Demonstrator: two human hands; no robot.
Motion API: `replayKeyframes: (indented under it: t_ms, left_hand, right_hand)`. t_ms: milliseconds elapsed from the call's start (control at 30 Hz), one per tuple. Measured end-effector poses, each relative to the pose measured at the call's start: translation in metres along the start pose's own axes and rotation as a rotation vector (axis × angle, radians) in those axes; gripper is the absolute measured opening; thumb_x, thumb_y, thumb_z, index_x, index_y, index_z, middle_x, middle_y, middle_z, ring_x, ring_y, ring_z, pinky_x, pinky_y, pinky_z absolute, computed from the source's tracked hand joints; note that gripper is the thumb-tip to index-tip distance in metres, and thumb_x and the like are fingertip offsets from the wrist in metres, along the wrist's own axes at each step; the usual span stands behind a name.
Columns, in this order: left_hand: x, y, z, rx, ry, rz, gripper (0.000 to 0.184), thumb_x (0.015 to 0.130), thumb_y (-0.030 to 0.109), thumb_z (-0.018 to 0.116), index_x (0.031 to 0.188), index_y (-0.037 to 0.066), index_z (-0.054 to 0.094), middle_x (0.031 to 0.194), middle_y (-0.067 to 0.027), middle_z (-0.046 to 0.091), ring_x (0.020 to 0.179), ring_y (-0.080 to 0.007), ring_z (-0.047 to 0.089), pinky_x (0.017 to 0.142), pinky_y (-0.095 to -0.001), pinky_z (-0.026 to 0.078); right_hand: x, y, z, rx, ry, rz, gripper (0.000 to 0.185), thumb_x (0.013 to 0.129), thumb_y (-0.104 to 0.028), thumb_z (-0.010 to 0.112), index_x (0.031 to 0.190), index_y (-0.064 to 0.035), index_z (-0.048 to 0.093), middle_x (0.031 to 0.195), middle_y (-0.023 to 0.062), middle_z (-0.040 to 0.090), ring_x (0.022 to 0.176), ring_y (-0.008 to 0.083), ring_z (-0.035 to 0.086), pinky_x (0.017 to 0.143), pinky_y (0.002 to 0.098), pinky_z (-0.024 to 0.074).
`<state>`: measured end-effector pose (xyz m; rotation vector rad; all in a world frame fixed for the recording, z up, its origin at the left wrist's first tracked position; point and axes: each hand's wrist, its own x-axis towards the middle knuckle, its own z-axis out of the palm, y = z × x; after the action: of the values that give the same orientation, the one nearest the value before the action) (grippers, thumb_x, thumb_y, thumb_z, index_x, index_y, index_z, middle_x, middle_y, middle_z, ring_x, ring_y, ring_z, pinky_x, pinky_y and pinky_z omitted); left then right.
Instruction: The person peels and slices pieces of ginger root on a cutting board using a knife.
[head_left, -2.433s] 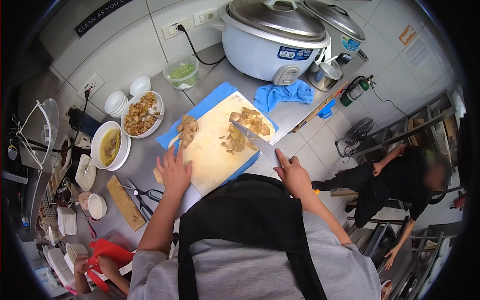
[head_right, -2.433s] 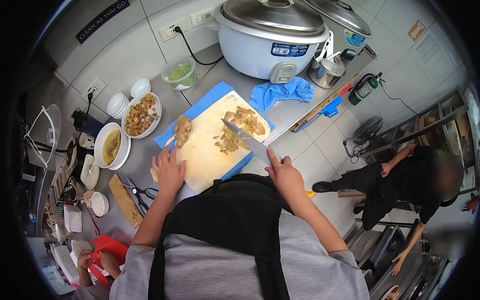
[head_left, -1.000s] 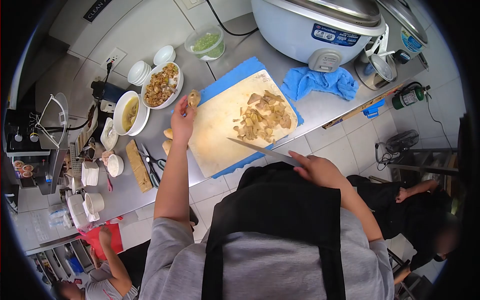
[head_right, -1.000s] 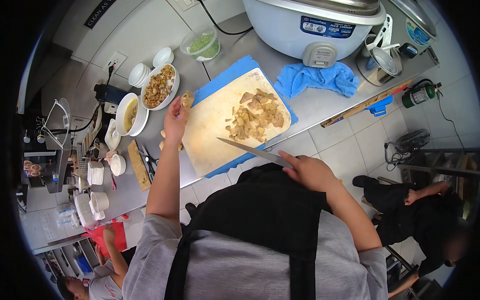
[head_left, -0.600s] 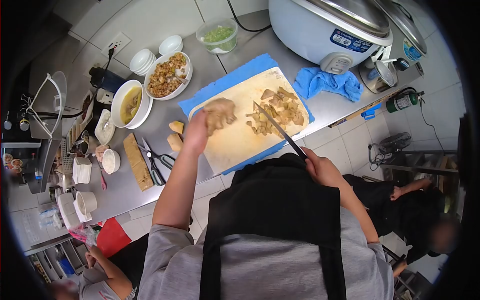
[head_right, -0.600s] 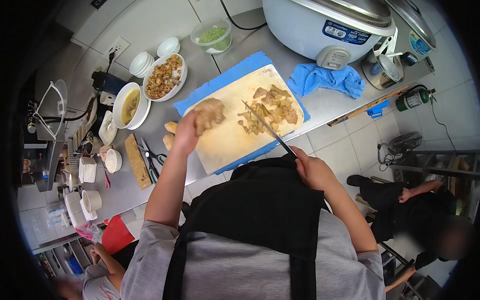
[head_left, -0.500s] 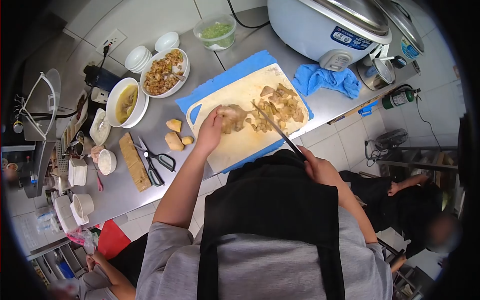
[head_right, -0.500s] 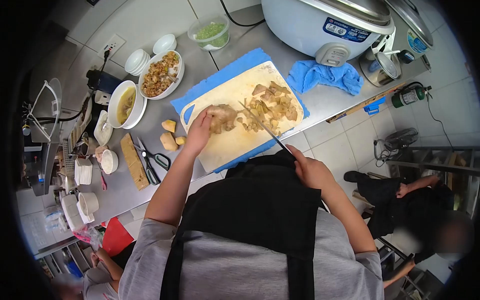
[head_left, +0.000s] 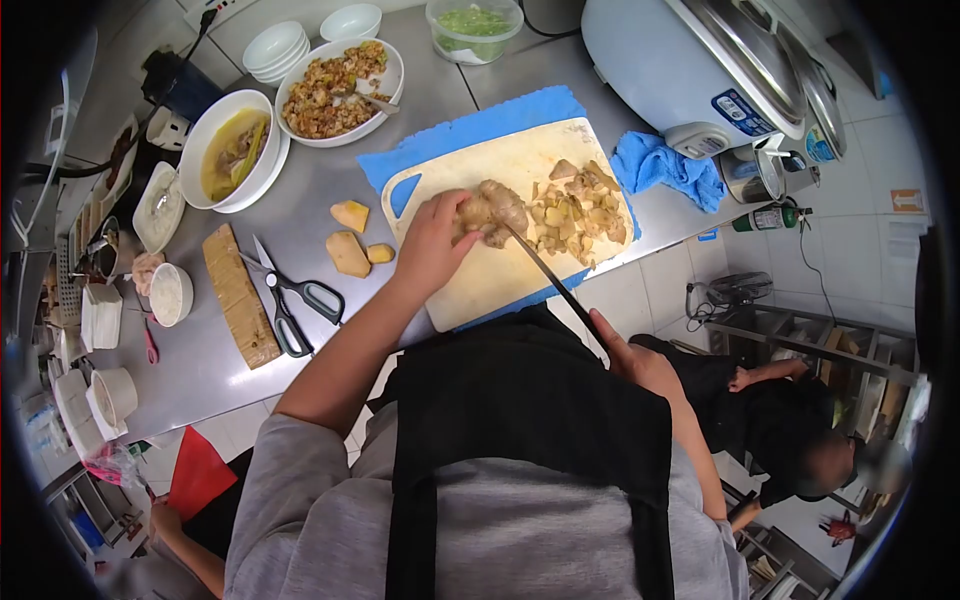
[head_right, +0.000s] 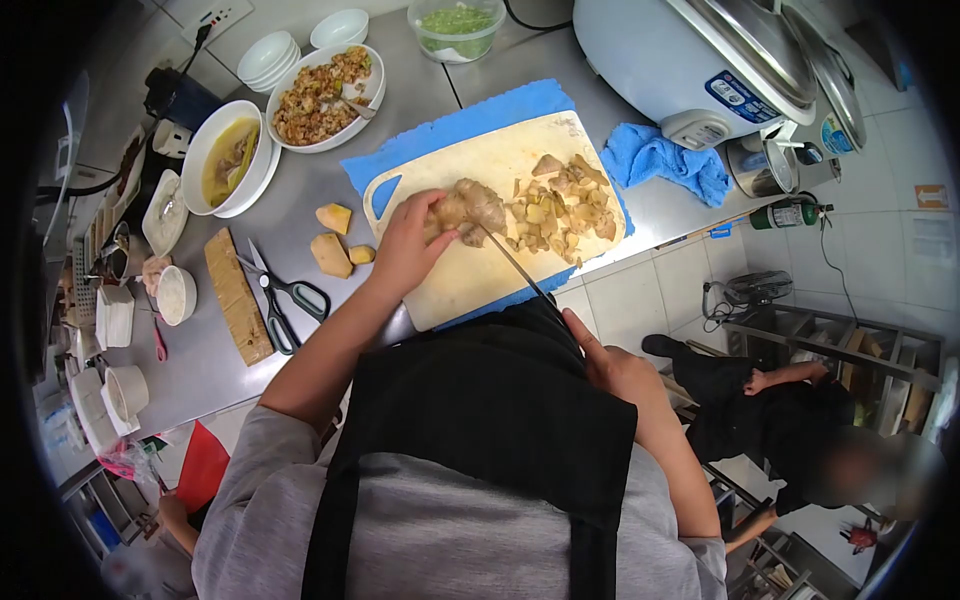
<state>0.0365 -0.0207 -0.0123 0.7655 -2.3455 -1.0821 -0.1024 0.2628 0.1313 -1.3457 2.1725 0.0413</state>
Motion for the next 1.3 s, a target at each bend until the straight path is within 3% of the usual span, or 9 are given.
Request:
replayKeyframes:
  t_ms: [67,267,433,1067,1300]
  left_hand:
    - [0.011,-0.014,-0.005,-0.031,0.055,0.199,0.053,0.079,0.011,0.074,0.128,0.007,0.053,0.125,-0.0142,0.055,0.114,-0.0335,0.055,0.098,-0.0403,0.045]
    - [0.033,-0.023,-0.02,-0.037,-0.17,0.221,0.059,0.083,0.009,0.07,0.138,0.011,0.049,0.134,-0.0142,0.052,0.121,-0.0329,0.052,0.102,-0.0393,0.044]
    - [0.03,-0.023,-0.019,-0.013,-0.143,0.207,0.058,0.085,0.012,0.068,0.139,0.009,0.047,0.136,-0.0127,0.05,0.124,-0.0324,0.049,0.105,-0.0397,0.041]
    - [0.026,-0.024,-0.014,0.008,-0.09,0.186,0.062,0.088,0.013,0.064,0.145,0.007,0.039,0.146,-0.0143,0.04,0.131,-0.0336,0.042,0.11,-0.04,0.036]
    - [0.03,-0.018,-0.019,0.031,-0.089,0.186,0.053,0.085,0.015,0.069,0.132,0.003,0.049,0.133,-0.015,0.049,0.121,-0.0341,0.05,0.104,-0.0407,0.041]
  right_hand:
    - [-0.003,-0.004,0.002,-0.019,-0.003,0.015,0.081,0.085,-0.006,0.056,0.154,-0.0276,0.021,0.069,0.0174,0.061,0.061,0.035,0.062,0.058,0.0464,0.0485]
    - [-0.002,-0.014,0.003,0.001,-0.016,0.04,0.081,0.085,-0.008,0.055,0.155,-0.0285,0.02,0.07,0.0179,0.06,0.061,0.0358,0.062,0.059,0.0471,0.0484]
    - [0.002,-0.024,0.007,0.005,-0.093,0.087,0.081,0.086,-0.008,0.054,0.155,-0.0313,0.018,0.072,0.0188,0.062,0.063,0.0367,0.063,0.06,0.048,0.0496]
    - [0.012,-0.031,0.001,-0.139,-0.054,0.102,0.078,0.089,-0.011,0.052,0.154,-0.0326,0.017,0.064,0.0179,0.06,0.057,0.0359,0.063,0.055,0.0497,0.0485]
    - [0.01,-0.024,0.004,-0.037,0.001,0.082,0.075,0.09,-0.009,0.052,0.154,-0.028,0.018,0.063,0.0196,0.06,0.057,0.0376,0.062,0.056,0.0499,0.0477]
